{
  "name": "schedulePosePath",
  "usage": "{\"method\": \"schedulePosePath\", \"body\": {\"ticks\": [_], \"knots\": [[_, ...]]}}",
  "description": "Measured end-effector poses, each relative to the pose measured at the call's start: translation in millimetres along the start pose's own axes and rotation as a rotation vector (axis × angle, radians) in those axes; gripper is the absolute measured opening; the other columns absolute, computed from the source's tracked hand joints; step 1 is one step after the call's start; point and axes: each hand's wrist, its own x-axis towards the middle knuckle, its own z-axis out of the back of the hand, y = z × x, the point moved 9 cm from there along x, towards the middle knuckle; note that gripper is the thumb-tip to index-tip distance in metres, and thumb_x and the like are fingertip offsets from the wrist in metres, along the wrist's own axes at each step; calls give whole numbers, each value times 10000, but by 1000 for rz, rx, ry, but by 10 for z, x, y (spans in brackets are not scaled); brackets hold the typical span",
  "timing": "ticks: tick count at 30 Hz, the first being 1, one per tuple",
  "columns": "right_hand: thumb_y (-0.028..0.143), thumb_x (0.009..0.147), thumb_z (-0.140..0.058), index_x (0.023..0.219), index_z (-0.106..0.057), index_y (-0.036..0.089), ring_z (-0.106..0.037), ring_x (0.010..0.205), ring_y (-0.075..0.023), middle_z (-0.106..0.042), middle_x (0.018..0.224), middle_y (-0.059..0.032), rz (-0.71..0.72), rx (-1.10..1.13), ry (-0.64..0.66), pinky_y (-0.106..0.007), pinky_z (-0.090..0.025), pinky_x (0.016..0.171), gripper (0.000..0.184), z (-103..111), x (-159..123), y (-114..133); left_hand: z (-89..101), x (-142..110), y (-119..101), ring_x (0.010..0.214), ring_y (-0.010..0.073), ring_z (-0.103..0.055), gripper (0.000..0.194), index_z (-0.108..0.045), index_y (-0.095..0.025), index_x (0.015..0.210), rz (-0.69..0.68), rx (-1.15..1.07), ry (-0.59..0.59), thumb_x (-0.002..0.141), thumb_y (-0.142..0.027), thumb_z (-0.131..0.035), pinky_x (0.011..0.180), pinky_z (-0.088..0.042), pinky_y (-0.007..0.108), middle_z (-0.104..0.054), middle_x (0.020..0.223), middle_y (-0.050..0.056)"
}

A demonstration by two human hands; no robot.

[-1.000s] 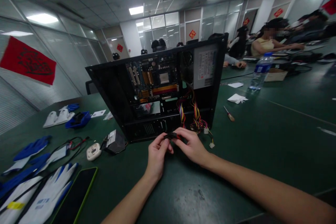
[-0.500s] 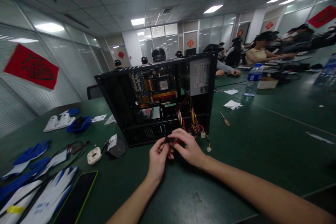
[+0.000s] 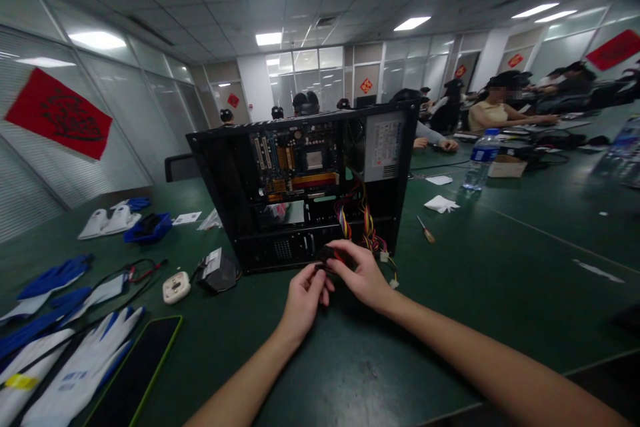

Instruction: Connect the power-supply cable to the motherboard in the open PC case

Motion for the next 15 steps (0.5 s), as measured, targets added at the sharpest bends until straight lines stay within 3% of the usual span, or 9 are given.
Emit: {"method": "schedulePosePath", "body": {"ticks": [5,11,15], "knots": [[208,935,-596,1347,-592,249,-673,993,-199,-707,1135,-73,44,-43,-19,-357,-543,898,414,21,-33,22,-81,-14,9,533,81,-507,389,-613,-139,939,9,-27,68,869,-520,-654,540,-394,224,-611,750,7],[177,978,-538,1335,-628,251,-654,871,-171,-701,992,-61,233,-50,56,-313,-552,780,376,-30,-37,227,-37,-4,32,539,76,-483,393,-632,-133,868,19,-81,22,845,-522,-686,543,-375,223,-592,720,-3],[165,978,-540,1343,-624,247,-649,887,-173,-696,1006,-68,256,-61,47,-317,-553,793,383,-31,-33,272,33,4,58,543,71,-456,400,-654,-136,940,35,-192,-47,833,-518,-707,536,-342,211,-561,684,-22]]}}
